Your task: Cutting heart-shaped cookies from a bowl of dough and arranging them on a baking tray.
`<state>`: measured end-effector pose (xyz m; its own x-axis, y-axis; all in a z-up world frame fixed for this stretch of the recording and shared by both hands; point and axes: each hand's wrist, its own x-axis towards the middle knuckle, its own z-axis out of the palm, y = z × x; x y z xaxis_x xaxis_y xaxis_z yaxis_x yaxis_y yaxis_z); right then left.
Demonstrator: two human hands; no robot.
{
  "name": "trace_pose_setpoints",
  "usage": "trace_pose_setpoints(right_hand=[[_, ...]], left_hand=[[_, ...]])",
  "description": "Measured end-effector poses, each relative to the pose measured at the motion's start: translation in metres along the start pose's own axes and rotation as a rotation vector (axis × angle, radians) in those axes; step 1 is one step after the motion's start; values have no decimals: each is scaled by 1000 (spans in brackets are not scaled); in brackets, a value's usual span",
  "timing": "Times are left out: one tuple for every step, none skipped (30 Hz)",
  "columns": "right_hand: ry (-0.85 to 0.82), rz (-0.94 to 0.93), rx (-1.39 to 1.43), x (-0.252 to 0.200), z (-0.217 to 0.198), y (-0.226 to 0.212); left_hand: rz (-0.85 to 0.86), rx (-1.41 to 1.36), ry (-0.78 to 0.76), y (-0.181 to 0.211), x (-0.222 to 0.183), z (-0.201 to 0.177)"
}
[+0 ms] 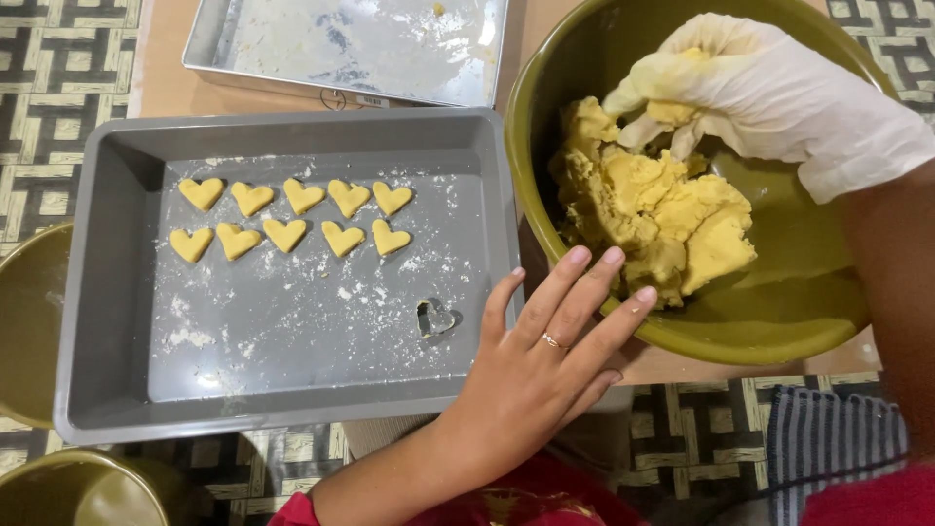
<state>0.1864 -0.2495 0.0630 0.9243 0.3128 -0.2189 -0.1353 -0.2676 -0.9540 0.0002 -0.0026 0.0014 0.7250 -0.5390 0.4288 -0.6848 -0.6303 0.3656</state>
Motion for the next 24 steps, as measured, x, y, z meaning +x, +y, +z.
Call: trace_pose_setpoints(right_hand=[[-1, -14, -120, -3, 8, -7], [-2, -28, -239, -5, 16, -14], [-3, -28, -238, -4, 18, -15], [-6, 9, -213, -4, 20, -16], [-9, 46, -188, -3, 21, -17], [-10, 47, -188, 3, 11, -4], [-2, 55, -116, 9, 2, 9], [7, 62, -44, 15, -8, 22], [6, 63, -45, 12, -3, 17], [70, 53, -23, 10, 1, 13], [134, 43, -1, 7, 6, 8], [134, 44, -1, 7, 5, 9], [176, 39, -47, 7, 4, 10], [219, 33, -93, 7, 3, 10], [219, 34, -93, 7, 2, 11], [121, 24, 19, 9, 0, 10], [23, 16, 132, 10, -1, 10], [22, 16, 131, 7, 4, 4], [28, 26, 37, 4, 9, -2], [35, 33, -57, 2, 14, -8], [34, 32, -57, 1, 13, -8], [2, -60, -153, -1, 11, -8], [-29, -153, -249, -2, 10, -8], [-28, -158, -252, 5, 5, -1]], left_hand=[[0, -2, 0, 0, 0, 0], [0, -3, 0, 0, 0, 0], [-2, -3, 0, 0, 0, 1], [-1, 5, 7, 0, 0, 2], [0, 14, 14, 0, 0, 3], [-2, 14, 14, 0, 0, 3], [0, 17, 14, 0, 0, 3], [2, 20, 14, -1, 0, 3], [1, 19, 14, 0, 0, 3], [0, 19, 19, 0, 0, 2], [-1, 19, 25, 0, 0, 2], [-2, 19, 24, 0, 0, 3], [1, 35, 21, 0, 0, 4], [5, 52, 17, -1, 0, 5], [4, 51, 17, -1, 0, 5], [5, 39, 13, -1, 0, 5], [6, 26, 8, -1, -1, 5], [5, 26, 9, -1, -1, 6], [3, 23, 14, -1, -1, 7], [1, 21, 20, -1, -1, 7], [0, 22, 21, -1, -1, 7], [1, 18, 26, -1, -1, 7], [2, 14, 31, -1, 0, 6], [4, 17, 36, -2, -1, 7]])
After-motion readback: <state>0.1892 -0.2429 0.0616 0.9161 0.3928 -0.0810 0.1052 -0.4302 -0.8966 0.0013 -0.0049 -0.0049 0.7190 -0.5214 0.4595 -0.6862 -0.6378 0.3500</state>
